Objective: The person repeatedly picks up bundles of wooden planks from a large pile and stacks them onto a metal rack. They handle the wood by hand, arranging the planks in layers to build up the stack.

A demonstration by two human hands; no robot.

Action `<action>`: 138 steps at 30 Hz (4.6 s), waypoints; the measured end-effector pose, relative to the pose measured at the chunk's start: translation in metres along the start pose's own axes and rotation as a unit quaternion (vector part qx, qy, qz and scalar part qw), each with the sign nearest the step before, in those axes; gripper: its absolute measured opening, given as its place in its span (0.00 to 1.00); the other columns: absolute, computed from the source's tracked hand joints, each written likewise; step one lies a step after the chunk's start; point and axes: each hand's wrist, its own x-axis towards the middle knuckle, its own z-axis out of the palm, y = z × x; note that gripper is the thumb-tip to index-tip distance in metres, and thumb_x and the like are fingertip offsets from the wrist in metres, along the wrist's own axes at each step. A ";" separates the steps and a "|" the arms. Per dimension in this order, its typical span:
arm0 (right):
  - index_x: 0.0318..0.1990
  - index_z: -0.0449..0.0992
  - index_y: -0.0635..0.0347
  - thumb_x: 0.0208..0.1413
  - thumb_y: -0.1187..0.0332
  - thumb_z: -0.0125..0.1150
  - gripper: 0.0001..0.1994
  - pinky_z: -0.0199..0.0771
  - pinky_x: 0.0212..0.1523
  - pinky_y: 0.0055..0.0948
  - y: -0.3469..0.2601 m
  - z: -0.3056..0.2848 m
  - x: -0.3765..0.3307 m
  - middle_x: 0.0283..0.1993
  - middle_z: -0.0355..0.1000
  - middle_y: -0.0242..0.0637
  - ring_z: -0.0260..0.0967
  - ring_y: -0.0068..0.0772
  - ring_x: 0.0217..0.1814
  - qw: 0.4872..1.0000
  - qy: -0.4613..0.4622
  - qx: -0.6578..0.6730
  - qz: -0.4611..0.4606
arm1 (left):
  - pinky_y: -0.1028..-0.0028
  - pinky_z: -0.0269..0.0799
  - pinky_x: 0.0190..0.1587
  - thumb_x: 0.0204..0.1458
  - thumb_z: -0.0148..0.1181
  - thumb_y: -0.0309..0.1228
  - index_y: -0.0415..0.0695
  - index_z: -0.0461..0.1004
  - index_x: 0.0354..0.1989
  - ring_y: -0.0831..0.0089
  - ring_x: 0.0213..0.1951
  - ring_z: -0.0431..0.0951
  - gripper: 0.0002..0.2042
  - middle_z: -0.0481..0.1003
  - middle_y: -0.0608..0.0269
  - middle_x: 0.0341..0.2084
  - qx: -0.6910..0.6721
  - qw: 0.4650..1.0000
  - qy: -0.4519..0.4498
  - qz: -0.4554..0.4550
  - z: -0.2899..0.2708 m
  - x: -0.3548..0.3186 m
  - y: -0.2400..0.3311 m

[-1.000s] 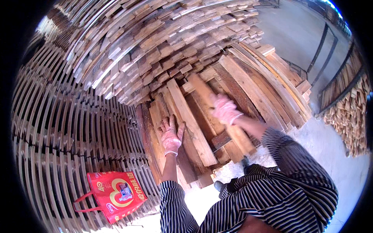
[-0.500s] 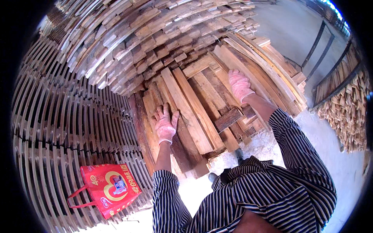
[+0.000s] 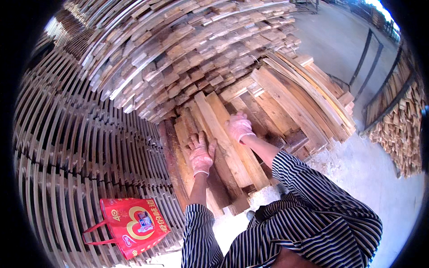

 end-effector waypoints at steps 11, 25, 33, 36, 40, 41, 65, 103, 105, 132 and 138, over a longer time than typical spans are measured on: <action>0.67 0.65 0.45 0.61 0.68 0.53 0.26 0.66 0.52 0.50 0.189 -0.078 -0.003 0.62 0.67 0.47 0.64 0.47 0.64 0.943 0.169 -0.274 0.083 | 0.40 0.44 0.71 0.61 0.42 0.63 0.48 0.55 0.73 0.37 0.71 0.52 0.39 0.56 0.40 0.70 -0.019 1.000 0.010 0.008 0.013 0.006 -0.002; 0.68 0.66 0.52 0.65 0.46 0.46 0.30 0.64 0.67 0.48 0.085 -0.013 0.003 0.70 0.64 0.50 0.60 0.55 0.72 0.992 0.011 0.101 -0.068 | 0.41 0.45 0.71 0.62 0.44 0.62 0.49 0.56 0.72 0.38 0.71 0.52 0.37 0.56 0.41 0.69 -0.031 1.000 0.001 0.004 -0.003 0.000 0.002; 0.60 0.69 0.54 0.54 0.69 0.60 0.24 0.75 0.47 0.43 0.223 -0.084 0.016 0.49 0.72 0.45 0.70 0.41 0.54 0.937 0.193 -0.290 0.029 | 0.43 0.43 0.72 0.61 0.44 0.63 0.49 0.56 0.73 0.36 0.71 0.50 0.38 0.55 0.42 0.70 -0.038 0.999 0.000 0.008 0.007 0.003 -0.001; 0.65 0.66 0.56 0.52 0.65 0.65 0.30 0.76 0.51 0.46 0.215 -0.104 0.006 0.48 0.72 0.48 0.72 0.47 0.53 0.972 0.107 -0.208 0.011 | 0.42 0.43 0.72 0.61 0.44 0.63 0.49 0.56 0.72 0.36 0.71 0.51 0.38 0.55 0.42 0.70 -0.029 1.000 0.007 0.003 0.006 0.002 0.000; 0.64 0.67 0.60 0.51 0.54 0.65 0.34 0.75 0.55 0.48 0.169 -0.111 -0.009 0.51 0.72 0.54 0.72 0.56 0.54 0.999 -0.023 0.022 -0.011 | 0.41 0.44 0.71 0.62 0.45 0.62 0.48 0.57 0.71 0.38 0.71 0.52 0.37 0.56 0.43 0.70 -0.020 1.000 0.019 0.013 0.000 0.001 0.004; 0.64 0.68 0.60 0.51 0.51 0.64 0.35 0.75 0.55 0.49 0.151 -0.104 -0.011 0.52 0.71 0.56 0.71 0.58 0.56 0.998 0.000 0.033 -0.055 | 0.41 0.44 0.71 0.62 0.45 0.62 0.48 0.58 0.71 0.39 0.70 0.53 0.37 0.56 0.43 0.70 -0.019 1.000 0.006 0.008 -0.002 0.001 0.005; 0.71 0.59 0.60 0.44 0.41 0.69 0.50 0.69 0.63 0.47 0.315 -0.240 0.017 0.62 0.69 0.58 0.68 0.53 0.65 0.990 -0.048 -0.035 0.132 | 0.42 0.46 0.70 0.64 0.44 0.58 0.48 0.55 0.73 0.33 0.69 0.54 0.35 0.56 0.39 0.70 -0.046 0.999 -0.016 0.009 0.011 0.008 -0.002; 0.72 0.55 0.49 0.51 0.59 0.65 0.40 0.75 0.55 0.50 0.466 -0.277 0.038 0.55 0.70 0.52 0.69 0.56 0.59 0.994 0.041 -0.104 0.016 | 0.60 0.71 0.59 0.47 0.74 0.34 0.43 0.68 0.61 0.61 0.53 0.75 0.32 0.75 0.58 0.50 -0.886 0.390 -0.151 -0.201 0.067 0.073 0.435; 0.72 0.55 0.49 0.52 0.57 0.64 0.39 0.75 0.55 0.51 0.446 -0.288 0.039 0.57 0.70 0.53 0.69 0.56 0.59 0.994 0.036 -0.088 0.047 | 0.59 0.71 0.59 0.48 0.74 0.35 0.42 0.68 0.61 0.61 0.53 0.75 0.32 0.75 0.59 0.50 -0.889 0.384 -0.147 -0.203 0.062 0.066 0.433; 0.70 0.59 0.59 0.53 0.50 0.63 0.40 0.72 0.61 0.48 0.155 -0.111 0.002 0.58 0.72 0.60 0.72 0.59 0.60 0.988 -0.113 0.098 -0.041 | 0.58 0.76 0.56 0.57 0.65 0.48 0.39 0.66 0.64 0.58 0.52 0.78 0.33 0.75 0.53 0.55 -0.928 0.347 0.012 -0.136 -0.064 -0.065 0.232; 0.72 0.52 0.64 0.58 0.44 0.57 0.43 0.70 0.60 0.52 0.141 -0.071 0.019 0.60 0.70 0.62 0.70 0.63 0.61 0.966 -0.138 0.213 -0.051 | 0.60 0.72 0.58 0.53 0.67 0.54 0.46 0.70 0.63 0.60 0.54 0.75 0.34 0.74 0.61 0.55 -0.874 0.412 0.041 -0.255 -0.046 -0.076 0.189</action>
